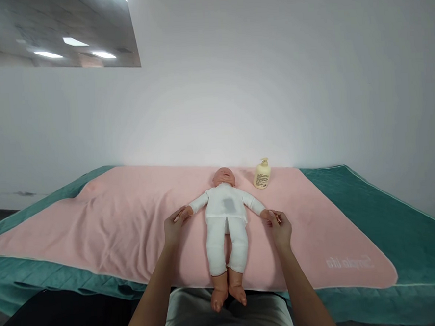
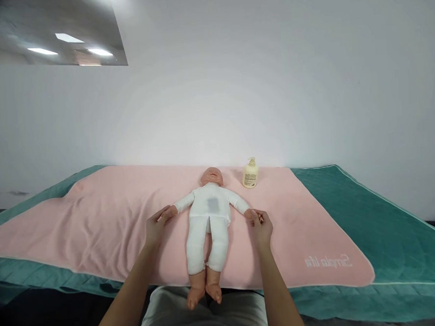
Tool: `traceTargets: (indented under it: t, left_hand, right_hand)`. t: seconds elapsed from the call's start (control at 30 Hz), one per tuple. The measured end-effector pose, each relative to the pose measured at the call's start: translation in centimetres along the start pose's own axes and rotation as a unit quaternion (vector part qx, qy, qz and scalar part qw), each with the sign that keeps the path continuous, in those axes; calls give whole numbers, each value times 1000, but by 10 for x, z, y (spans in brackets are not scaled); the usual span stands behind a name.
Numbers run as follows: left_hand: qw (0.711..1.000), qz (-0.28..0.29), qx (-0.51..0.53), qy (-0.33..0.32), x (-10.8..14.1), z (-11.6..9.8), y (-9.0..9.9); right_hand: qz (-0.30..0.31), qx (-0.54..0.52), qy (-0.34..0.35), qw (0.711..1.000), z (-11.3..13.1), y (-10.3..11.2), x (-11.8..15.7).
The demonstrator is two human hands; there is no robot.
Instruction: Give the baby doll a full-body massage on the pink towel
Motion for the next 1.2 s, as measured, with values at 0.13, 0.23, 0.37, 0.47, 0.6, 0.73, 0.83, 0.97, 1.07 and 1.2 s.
traceTargets:
  t: [0.13, 0.23, 0.37, 0.47, 0.6, 0.73, 0.83, 0.97, 1.07, 1.2]
  left_hand:
    - [1000, 5, 8, -4, 1, -5, 0]
    - [1000, 9, 10, -1, 2, -7, 0]
    - [1000, 15, 3, 3, 4, -10, -2]
    - [1000, 8, -9, -2, 4, -10, -1]
    - [1000, 6, -13, -4, 5, -10, -3]
    - [1000, 4, -7, 2, 6, -7, -4]
    - [1000, 5, -1, 6, 5, -3, -3]
    - [1000, 1, 0, -1, 2, 0, 0]
    - [1000, -6, -2, -9, 1, 2, 4]
    - [1000, -10, -3, -14, 0, 4, 8]
  right_hand:
    - [-4, -8, 2, 1000, -3, 2, -2]
    - [-1, -20, 5, 1000, -7, 2, -4]
    - [-2, -23, 6, 1000, -13, 3, -8]
    - [-6, -12, 2, 1000, -17, 2, -9]
    - [-3, 6, -6, 1000, -16, 0, -6]
    - [0, 15, -6, 1000, -10, 0, 0]
    - [-2, 14, -2, 1000, -5, 1, 2]
    - [2, 7, -1, 1000, -4, 2, 3]
    - [8, 1, -5, 1000, -9, 1, 0]
    - [9, -5, -9, 1000, -16, 0, -5]
Point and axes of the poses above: each hand's wrist, its own x-axis away from the middle knuckle, its own y-axis out of the back of the hand, z = x × y, the point moved 9 cm from there along -x, towards the middle knuckle, and after that the axes turned 11 degrees about x, right-handed, at the moved point
